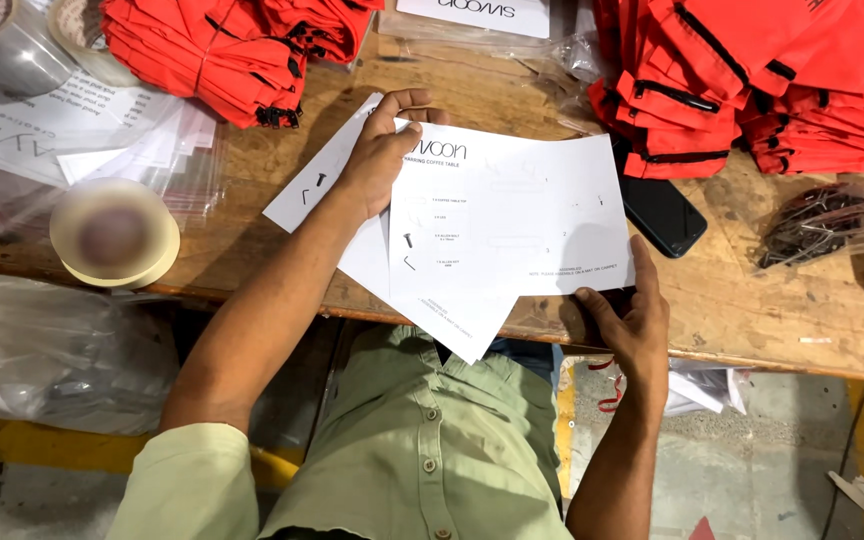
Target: The person organizes instruction manuals and small red bags on a wooden desk, then places an instruction manual into each red bag one by one.
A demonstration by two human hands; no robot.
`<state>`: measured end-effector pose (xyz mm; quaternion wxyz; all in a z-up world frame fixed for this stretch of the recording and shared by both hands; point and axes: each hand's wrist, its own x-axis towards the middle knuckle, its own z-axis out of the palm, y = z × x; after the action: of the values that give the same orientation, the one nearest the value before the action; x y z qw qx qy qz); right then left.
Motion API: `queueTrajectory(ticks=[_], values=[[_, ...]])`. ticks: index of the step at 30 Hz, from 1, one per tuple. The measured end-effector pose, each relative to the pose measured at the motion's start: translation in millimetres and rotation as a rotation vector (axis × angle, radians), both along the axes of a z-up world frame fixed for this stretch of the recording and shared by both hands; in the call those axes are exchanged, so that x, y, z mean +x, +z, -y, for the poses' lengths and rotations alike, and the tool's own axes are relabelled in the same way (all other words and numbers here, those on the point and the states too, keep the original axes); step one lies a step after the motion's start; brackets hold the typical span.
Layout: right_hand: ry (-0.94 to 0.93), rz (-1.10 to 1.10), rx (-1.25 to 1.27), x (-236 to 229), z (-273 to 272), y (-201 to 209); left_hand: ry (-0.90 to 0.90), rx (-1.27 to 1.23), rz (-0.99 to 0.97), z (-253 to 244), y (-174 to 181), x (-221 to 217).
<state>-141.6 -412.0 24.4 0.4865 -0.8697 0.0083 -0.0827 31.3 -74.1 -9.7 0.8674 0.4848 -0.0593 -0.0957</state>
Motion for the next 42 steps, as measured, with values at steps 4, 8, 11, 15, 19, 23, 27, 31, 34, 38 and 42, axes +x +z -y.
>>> queueTrajectory(ticks=[4, 8, 11, 15, 19, 23, 27, 31, 34, 38, 42], values=[[0.019, 0.027, -0.024, 0.5, -0.4, 1.2, -0.001, 0.0, -0.018, -0.1, 0.7, 0.4], [0.053, 0.058, 0.209, -1.2, -7.7, 6.6, 0.004, -0.003, -0.018, 2.1, -5.6, 2.3], [0.042, 0.068, 0.533, 5.2, -31.6, 14.5, 0.013, -0.034, -0.005, 2.0, -8.5, 4.0], [-0.023, -0.048, 0.857, 20.5, -60.1, 16.2, 0.024, -0.083, -0.029, 1.7, -2.3, 1.1], [-0.243, -0.04, 0.265, 35.7, -99.6, 17.2, 0.054, -0.149, -0.039, 4.5, -25.5, 15.9], [0.275, 0.341, -0.82, 37.4, -128.6, 18.2, 0.101, -0.265, -0.066, 5.7, -42.1, 21.7], [0.405, 0.29, -0.813, 34.7, -142.4, 21.2, 0.119, -0.335, -0.067, 8.3, -51.8, 30.9], [0.412, 0.288, -0.833, 29.9, -146.8, 24.5, 0.138, -0.369, -0.062, 8.4, -46.1, 27.9], [0.442, 0.313, -0.873, 30.7, -148.4, 26.3, 0.14, -0.332, -0.077, 7.6, -35.2, 24.7], [0.483, 0.304, -0.891, 32.0, -148.9, 27.5, 0.138, -0.321, -0.118, 10.3, -38.9, 26.6], [0.517, 0.328, -0.879, 32.0, -149.0, 25.8, 0.125, -0.328, -0.084, 12.3, -46.6, 28.7]])
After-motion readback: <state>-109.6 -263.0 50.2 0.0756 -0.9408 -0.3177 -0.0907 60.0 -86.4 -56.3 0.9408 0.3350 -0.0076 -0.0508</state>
